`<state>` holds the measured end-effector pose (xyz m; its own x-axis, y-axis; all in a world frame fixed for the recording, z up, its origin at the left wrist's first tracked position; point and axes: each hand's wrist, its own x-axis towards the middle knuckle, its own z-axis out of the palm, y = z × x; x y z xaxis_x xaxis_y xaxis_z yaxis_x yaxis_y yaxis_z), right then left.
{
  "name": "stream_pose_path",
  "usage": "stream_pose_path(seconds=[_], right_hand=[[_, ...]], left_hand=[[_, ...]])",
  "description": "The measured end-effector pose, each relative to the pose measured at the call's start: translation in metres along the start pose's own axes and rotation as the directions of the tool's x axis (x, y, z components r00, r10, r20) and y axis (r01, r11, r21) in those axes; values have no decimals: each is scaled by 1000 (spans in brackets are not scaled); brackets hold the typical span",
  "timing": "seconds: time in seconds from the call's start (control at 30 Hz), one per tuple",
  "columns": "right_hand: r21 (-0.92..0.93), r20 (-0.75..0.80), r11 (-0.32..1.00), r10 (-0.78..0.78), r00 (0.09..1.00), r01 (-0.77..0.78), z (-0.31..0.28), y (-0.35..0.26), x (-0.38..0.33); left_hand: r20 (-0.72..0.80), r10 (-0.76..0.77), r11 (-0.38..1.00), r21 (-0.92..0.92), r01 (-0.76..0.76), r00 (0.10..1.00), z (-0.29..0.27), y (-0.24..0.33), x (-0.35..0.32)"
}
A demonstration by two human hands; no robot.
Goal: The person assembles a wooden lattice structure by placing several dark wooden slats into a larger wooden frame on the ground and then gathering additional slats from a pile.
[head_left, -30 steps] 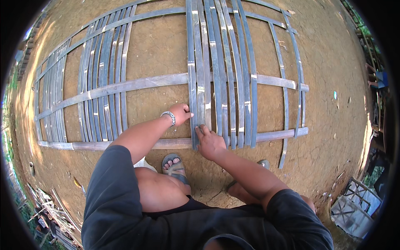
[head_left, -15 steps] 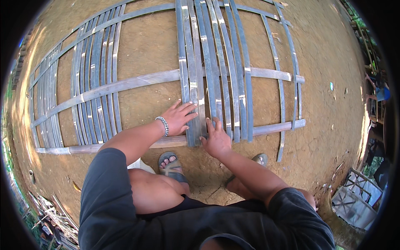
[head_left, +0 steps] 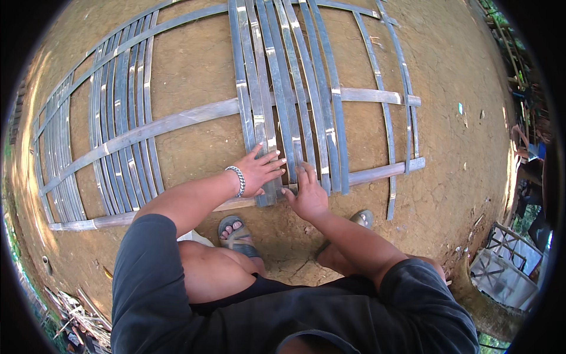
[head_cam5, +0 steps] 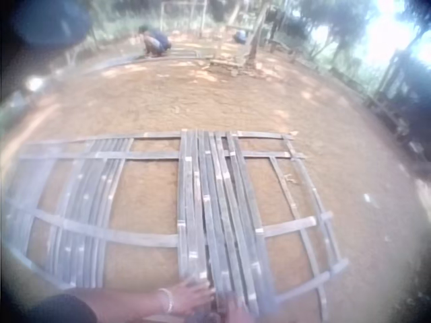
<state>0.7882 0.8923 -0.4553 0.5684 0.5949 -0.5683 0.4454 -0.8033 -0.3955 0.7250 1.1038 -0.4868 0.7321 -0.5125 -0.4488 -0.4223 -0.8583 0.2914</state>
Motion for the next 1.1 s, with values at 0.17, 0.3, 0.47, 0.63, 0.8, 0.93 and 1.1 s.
stream_pose_path(seconds=[0.17,0.3,0.47,0.63,0.8,0.93,1.1], right_hand=[[-80,-51,995,61,997,-65,11,20,6],[-15,-84,998,55,995,-56,15,21,4],[-10,-97,1000,20,995,-21,13,26,0],[45,-303,996,84,949,-74,-2,43,8],[-62,-219,988,122,968,-138,-7,64,9],[-58,-153,981,174,973,-185,-10,57,9],[-62,-2,979,192,981,-192,-26,58,7]], left_hand=[[5,-9,1000,6,9,1000,-2,2,1],[-33,34,999,-1,-34,999,-10,5,4],[60,38,999,23,-39,997,-10,11,12],[69,27,999,18,-29,997,-9,10,10],[90,35,999,25,-37,995,-15,10,12],[80,36,999,9,-36,996,-14,8,12],[66,36,999,14,-37,997,-11,10,13]])
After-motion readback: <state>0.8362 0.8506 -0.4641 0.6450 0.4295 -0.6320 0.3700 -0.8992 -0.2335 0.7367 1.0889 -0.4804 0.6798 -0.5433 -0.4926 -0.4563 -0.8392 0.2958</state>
